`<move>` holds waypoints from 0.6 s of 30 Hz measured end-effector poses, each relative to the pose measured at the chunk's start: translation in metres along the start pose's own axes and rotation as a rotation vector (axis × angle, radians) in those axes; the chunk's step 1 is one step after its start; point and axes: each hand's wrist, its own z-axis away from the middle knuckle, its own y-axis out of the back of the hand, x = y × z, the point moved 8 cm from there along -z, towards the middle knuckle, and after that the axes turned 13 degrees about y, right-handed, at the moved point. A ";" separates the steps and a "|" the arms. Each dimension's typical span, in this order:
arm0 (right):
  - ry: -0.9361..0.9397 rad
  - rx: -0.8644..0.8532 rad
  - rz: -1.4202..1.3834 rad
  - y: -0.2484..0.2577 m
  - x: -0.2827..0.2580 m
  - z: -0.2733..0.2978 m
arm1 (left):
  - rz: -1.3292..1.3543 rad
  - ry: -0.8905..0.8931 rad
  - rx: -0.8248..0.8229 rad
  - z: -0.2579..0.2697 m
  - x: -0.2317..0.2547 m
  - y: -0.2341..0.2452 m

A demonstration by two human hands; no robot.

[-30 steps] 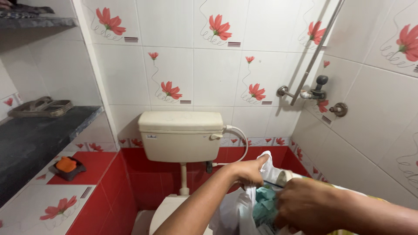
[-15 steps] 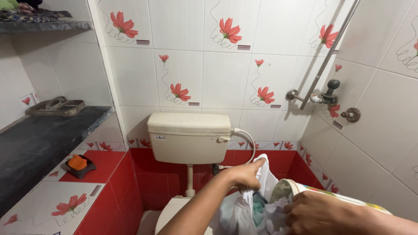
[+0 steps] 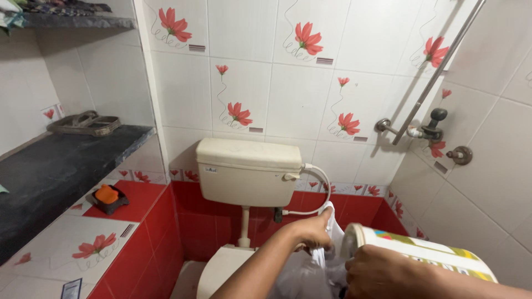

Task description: The person collects scattered trash from the bathroom floor and a shelf, placing items into a bucket. They then transfer the contents into a white plastic bag and continue picking up remaining debris from the floor.

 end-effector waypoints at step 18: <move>-0.091 -0.222 -0.139 0.016 0.021 0.017 | 0.133 0.029 0.170 0.019 -0.006 0.038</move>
